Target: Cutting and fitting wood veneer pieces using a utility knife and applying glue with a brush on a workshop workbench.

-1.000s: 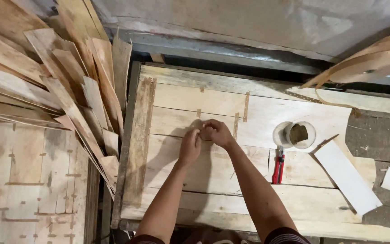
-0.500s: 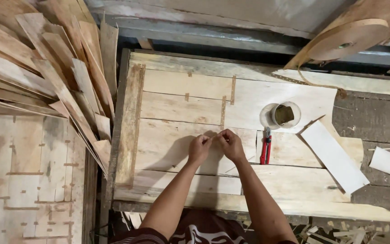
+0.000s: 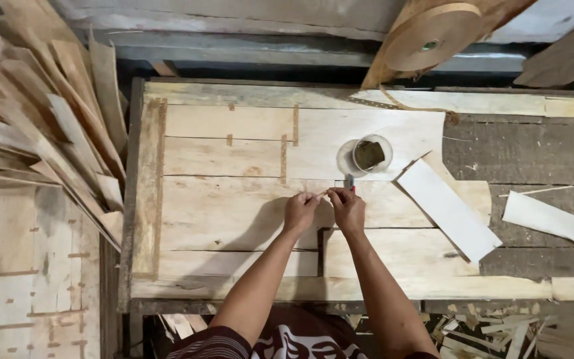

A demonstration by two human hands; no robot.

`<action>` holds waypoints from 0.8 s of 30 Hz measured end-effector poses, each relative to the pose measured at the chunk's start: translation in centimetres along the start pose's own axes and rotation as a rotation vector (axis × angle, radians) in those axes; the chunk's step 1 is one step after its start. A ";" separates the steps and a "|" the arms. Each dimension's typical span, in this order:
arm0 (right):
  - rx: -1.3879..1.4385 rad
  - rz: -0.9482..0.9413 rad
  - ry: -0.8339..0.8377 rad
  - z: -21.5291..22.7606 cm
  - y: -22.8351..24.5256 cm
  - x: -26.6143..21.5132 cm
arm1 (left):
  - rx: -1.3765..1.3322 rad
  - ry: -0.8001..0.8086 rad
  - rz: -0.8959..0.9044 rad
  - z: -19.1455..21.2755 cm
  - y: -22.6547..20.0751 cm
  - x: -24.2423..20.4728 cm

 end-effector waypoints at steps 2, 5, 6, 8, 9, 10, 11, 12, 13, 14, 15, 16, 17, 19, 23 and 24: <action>-0.001 -0.003 -0.026 1.8 -1.1 0.5 | 0.032 0.027 -0.023 -2.7 0.0 1.1; -0.025 0.028 -0.062 4.4 -2.3 1.6 | 0.124 0.010 -0.078 -5.7 -2.2 1.7; -0.050 0.061 -0.074 5.2 -2.5 2.2 | 0.183 -0.033 -0.112 -6.3 -3.3 1.7; -0.058 0.046 -0.077 7.0 -1.7 3.2 | 0.231 -0.066 -0.124 -7.6 -5.6 1.6; -0.066 0.031 -0.076 7.8 -1.4 3.8 | 0.276 -0.101 -0.131 -8.1 -6.7 1.6; -0.063 0.030 -0.083 8.3 -2.2 4.5 | 0.282 -0.100 -0.137 -8.6 -7.7 2.0; -0.088 0.076 -0.142 9.1 -2.7 5.3 | 0.367 -0.176 -0.215 -8.9 -9.2 2.2; -0.114 0.115 -0.199 9.9 -3.3 5.8 | 0.452 -0.249 -0.289 -9.4 -10.3 2.2; -0.112 0.110 -0.204 10.2 -4.2 6.4 | 0.458 -0.245 -0.290 -9.8 -11.1 2.7; -0.155 0.124 -0.225 10.5 -4.9 6.9 | 0.537 -0.236 -0.292 -10.5 -11.8 3.2; -0.198 0.138 -0.246 10.9 -5.7 7.5 | 0.616 -0.226 -0.295 -11.1 -12.5 3.8; -0.197 0.136 -0.251 10.9 -6.5 8.0 | 0.620 -0.224 -0.298 -11.5 -13.3 4.0; -0.216 0.140 -0.252 10.8 -7.3 8.6 | 0.735 -0.225 -0.297 -12.1 -14.1 4.3; -0.234 0.141 -0.257 10.7 -8.4 9.7 | 0.854 -0.223 -0.296 -13.2 -15.3 4.8; -0.172 0.044 -0.178 9.4 -9.2 11.6 | 1.013 -0.247 -0.235 -14.7 -15.9 6.0; -0.165 -0.033 -0.134 8.9 -9.4 12.0 | 1.031 -0.264 -0.204 -14.8 -15.8 6.2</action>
Point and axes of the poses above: each hand's wrist, its own x-axis towards the middle knuckle, its own z-axis out of the back of the hand, y = z × x, the point moved 6 cm from there along x, towards the middle knuckle, and after that the axes turned 13 degrees about z, right-handed, at the moved point
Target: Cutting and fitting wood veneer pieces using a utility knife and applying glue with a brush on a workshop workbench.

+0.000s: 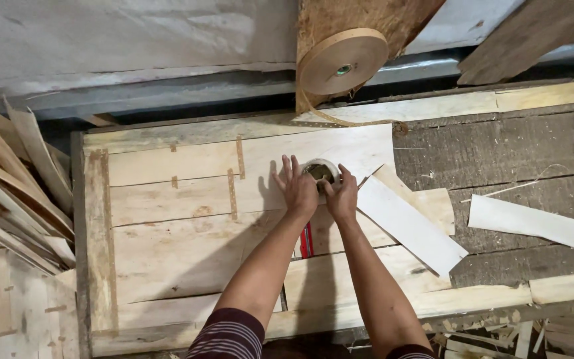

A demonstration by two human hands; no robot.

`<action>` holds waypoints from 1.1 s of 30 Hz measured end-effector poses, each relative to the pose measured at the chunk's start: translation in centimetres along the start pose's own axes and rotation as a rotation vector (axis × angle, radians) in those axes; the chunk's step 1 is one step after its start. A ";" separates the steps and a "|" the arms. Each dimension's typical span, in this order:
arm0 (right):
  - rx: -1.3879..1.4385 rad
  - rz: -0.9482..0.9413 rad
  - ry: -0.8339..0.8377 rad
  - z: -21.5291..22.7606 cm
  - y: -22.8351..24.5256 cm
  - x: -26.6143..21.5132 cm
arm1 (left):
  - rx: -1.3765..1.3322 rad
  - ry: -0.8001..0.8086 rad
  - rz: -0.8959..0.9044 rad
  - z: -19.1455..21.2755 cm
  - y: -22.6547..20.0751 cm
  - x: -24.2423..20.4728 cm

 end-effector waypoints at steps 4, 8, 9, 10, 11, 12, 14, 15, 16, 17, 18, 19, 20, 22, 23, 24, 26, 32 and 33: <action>-0.051 -0.006 0.022 -0.6 1.1 1.2 | -0.001 -0.033 0.009 -1.5 0.2 1.0; -0.103 -0.107 0.059 -1.1 1.1 2.0 | 0.034 -0.046 0.013 -1.6 0.4 1.0; -0.109 -0.158 0.089 -1.3 0.8 2.2 | 0.024 -0.032 0.018 -1.3 0.4 0.8; -0.108 -0.158 0.092 -1.7 0.3 2.2 | 0.024 -0.031 0.020 -1.3 0.4 0.9; -0.111 -0.148 0.089 -2.0 -0.1 2.1 | -0.009 -0.017 0.038 -1.4 0.6 1.0; -0.114 -0.139 0.087 -2.2 -0.6 2.1 | -0.043 -0.001 0.056 -1.5 0.7 1.1; -0.088 -0.117 0.087 -2.1 -0.2 2.1 | -0.045 -0.021 0.050 -1.7 0.9 1.2; -0.062 -0.095 0.083 -1.9 0.0 2.2 | -0.046 -0.044 0.040 -1.7 0.9 1.3; -0.062 -0.097 0.082 -1.9 0.2 2.2 | -0.046 -0.042 0.039 -1.7 0.9 1.3; -0.053 -0.125 0.093 -1.9 0.2 2.1 | -0.042 -0.032 0.034 -1.8 0.9 1.3; -0.041 -0.156 0.105 -2.0 0.2 2.0 | -0.036 -0.021 0.031 -1.8 0.9 1.3; -0.040 -0.160 0.105 -2.0 0.3 2.0 | -0.032 -0.018 0.031 -2.8 1.3 1.8; -0.056 -0.180 0.100 -2.0 0.2 1.8 | -0.058 -0.055 0.017 -3.6 1.6 2.2; -0.073 -0.199 0.090 -1.8 0.3 1.8 | -0.085 -0.094 0.000 -3.9 1.8 2.2; -0.078 -0.199 0.087 -1.7 0.4 2.0 | -0.091 -0.082 -0.005 -3.5 1.7 1.9; -0.084 -0.201 0.083 -1.6 0.6 2.1 | -0.098 -0.070 -0.011 -3.1 1.6 1.5; -0.091 -0.222 0.098 -1.6 0.5 2.1 | -0.060 -0.055 -0.004 -2.4 1.2 1.5; -0.041 -0.216 0.108 -2.2 -0.6 2.0 | -0.119 -0.176 -0.015 -4.1 1.8 2.1; -0.010 -0.211 0.117 -2.3 -0.8 2.0 | -0.128 -0.197 -0.025 -4.4 1.9 2.2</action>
Point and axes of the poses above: each hand's wrist, its own x-axis towards the middle knuckle, its own z-axis out of the back of the hand, y = z × x, the point moved 6 cm from there along x, towards the middle knuckle, and after that the axes turned 13 degrees about z, right-handed, at the moved point
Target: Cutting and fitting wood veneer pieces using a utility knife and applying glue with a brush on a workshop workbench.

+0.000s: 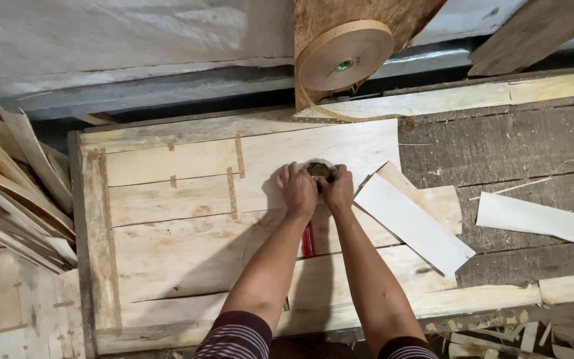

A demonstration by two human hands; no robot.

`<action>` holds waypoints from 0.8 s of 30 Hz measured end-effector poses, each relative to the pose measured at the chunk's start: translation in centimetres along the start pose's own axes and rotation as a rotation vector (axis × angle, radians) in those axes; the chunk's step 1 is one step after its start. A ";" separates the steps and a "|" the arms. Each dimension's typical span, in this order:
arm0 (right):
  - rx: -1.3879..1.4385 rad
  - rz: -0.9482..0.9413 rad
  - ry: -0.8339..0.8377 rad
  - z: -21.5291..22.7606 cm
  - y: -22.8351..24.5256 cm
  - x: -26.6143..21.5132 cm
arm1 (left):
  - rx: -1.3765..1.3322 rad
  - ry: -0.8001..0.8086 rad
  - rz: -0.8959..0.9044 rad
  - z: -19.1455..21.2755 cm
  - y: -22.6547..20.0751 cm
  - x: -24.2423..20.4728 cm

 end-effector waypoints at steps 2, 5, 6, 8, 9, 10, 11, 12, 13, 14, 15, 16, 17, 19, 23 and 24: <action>-0.035 0.024 -0.019 0.5 0.5 -0.3 | 0.029 0.032 0.018 1.1 -0.6 -0.2; -0.053 0.061 -0.052 1.4 2.0 -0.4 | 0.062 0.083 0.047 2.2 -1.2 -0.1; -0.037 0.065 -0.066 1.7 2.5 -0.6 | 0.069 0.112 0.058 2.4 -1.3 -0.2; -0.019 0.015 -0.046 1.7 2.7 -0.6 | 0.058 0.088 0.046 1.9 -1.0 -0.1; -0.002 -0.034 -0.026 1.7 2.7 -0.7 | 0.046 0.064 0.034 1.7 -0.9 0.0; -0.001 -0.035 -0.026 1.5 2.4 -0.6 | 0.046 0.064 0.035 2.2 -1.0 -0.1; -0.007 -0.041 -0.021 1.2 2.1 -0.5 | 0.032 0.077 0.042 2.5 -1.1 -0.1; -0.013 -0.047 -0.016 1.0 1.9 -0.4 | 0.017 0.089 0.049 2.9 -1.2 -0.1; -0.013 -0.046 -0.017 0.6 1.0 -0.2 | 0.016 0.088 0.049 2.9 -1.2 -0.2; -0.011 -0.021 -0.040 0.3 0.3 0.0 | 0.000 0.087 0.049 3.0 -1.2 -0.3; -0.010 0.004 -0.062 0.0 -0.4 0.1 | -0.016 0.086 0.050 3.1 -1.2 -0.4; -0.011 0.005 -0.061 -0.3 -1.0 0.2 | -0.017 0.085 0.051 2.8 -0.9 -0.3; -0.020 0.062 -0.095 -0.3 -1.2 0.2 | -0.020 0.066 0.042 2.6 -0.7 -0.3; -0.030 0.121 -0.132 0.1 -1.0 0.1 | -0.024 0.046 0.031 2.1 -0.4 -0.3; 0.005 0.037 -0.078 1.2 0.3 -0.6 | -0.132 -0.002 0.003 2.8 0.1 -0.5; 0.034 0.010 -0.055 1.3 0.6 -0.9 | -0.179 -0.021 -0.017 3.4 0.2 -0.7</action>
Point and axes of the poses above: each hand's wrist, its own x-axis towards the middle knuckle, its own z-axis out of the back of the hand, y = z × x, the point moved 6 cm from there along x, towards the middle knuckle, and after that the axes turned 13 degrees about z, right-handed, at the moved point
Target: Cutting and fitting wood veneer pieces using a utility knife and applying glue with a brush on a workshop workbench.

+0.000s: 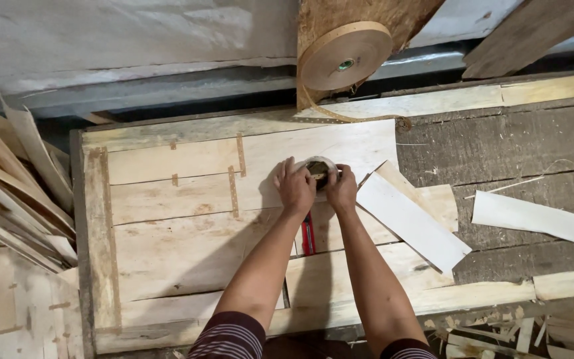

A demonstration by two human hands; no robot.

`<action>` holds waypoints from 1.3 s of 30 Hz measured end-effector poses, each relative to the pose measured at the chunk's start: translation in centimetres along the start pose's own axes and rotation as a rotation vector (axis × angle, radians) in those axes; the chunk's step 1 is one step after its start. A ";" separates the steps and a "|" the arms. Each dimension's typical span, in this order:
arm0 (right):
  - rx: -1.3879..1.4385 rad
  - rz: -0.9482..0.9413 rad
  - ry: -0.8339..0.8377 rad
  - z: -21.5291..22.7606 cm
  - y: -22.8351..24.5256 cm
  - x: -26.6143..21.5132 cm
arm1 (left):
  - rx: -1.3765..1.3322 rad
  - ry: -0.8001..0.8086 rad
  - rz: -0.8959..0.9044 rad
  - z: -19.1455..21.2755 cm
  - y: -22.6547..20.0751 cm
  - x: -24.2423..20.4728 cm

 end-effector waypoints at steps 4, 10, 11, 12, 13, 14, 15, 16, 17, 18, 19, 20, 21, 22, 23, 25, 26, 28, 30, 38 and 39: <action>-0.022 0.076 -0.018 0.6 -1.6 -0.7 | -0.087 -0.088 -0.020 3.2 -0.3 -1.6; 0.073 0.393 -0.167 2.8 6.8 -6.8 | -0.586 -0.059 0.048 5.3 5.6 -5.2; 0.137 0.390 -0.060 1.7 7.8 -7.9 | -0.637 -0.075 0.050 6.1 6.6 -6.0; 0.200 0.384 0.049 0.6 8.9 -9.0 | -0.688 -0.092 0.051 6.9 7.7 -6.7; 0.200 0.393 0.062 -0.6 9.2 -9.7 | -0.690 -0.105 0.061 7.8 8.8 -7.2; 0.204 0.344 0.097 -1.8 9.3 -10.4 | -0.692 -0.053 0.132 8.1 10.1 -7.6; 0.205 0.288 0.130 -3.0 9.1 -11.4 | -0.693 0.006 0.203 8.3 11.5 -8.4; 0.203 0.290 0.142 -4.4 8.8 -12.0 | -0.695 0.001 0.213 8.8 13.0 -8.9; 0.241 0.257 0.166 -5.8 8.4 -12.6 | -0.688 0.011 0.205 9.1 14.3 -9.2; 0.278 0.224 0.190 -7.2 8.0 -13.1 | -0.681 0.021 0.197 9.5 15.5 -9.5; 0.278 0.227 0.195 -8.1 8.6 -13.7 | -0.683 0.017 0.200 10.0 16.6 -9.7; 0.279 0.293 0.191 -8.9 9.7 -14.4 | -0.716 0.009 0.232 10.5 17.9 -10.0; 0.281 0.359 0.188 -9.7 10.7 -15.1 | -0.749 -0.001 0.264 11.0 19.3 -10.3; 0.282 0.362 0.194 -10.5 11.6 -15.9 | -0.750 -0.007 0.267 11.4 20.7 -10.5; 0.280 0.330 0.242 -11.6 12.3 -16.6 | -0.760 0.012 0.274 11.7 22.1 -10.6; 0.277 0.304 0.293 -13.8 13.1 -17.8 | -0.774 0.026 0.280 12.6 24.7 -10.8; 0.275 0.312 0.310 -15.1 13.2 -18.2 | -0.778 0.011 0.292 13.1 25.9 -10.9; 0.270 0.319 0.327 -16.9 14.0 -19.6 | -0.785 -0.002 0.306 14.2 28.2 -11.6; 0.152 0.330 0.361 -18.1 15.6 -20.7 | -0.728 -0.022 0.321 15.5 30.1 -11.9; 0.099 0.316 0.417 -21.8 14.8 -22.9 | -0.789 -0.094 0.418 14.5 36.5 -11.5; 0.073 0.295 0.436 -22.0 14.7 -22.8 | -0.807 -0.093 0.478 14.2 37.2 -11.1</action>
Point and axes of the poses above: each hand's wrist, its own x-axis towards the middle knuckle, its own z-axis out of the back of the hand, y = z × x, the point moved 6 cm from there along x, towards the middle knuckle, and after that the axes turned 13 degrees about z, right-handed, at the moved point
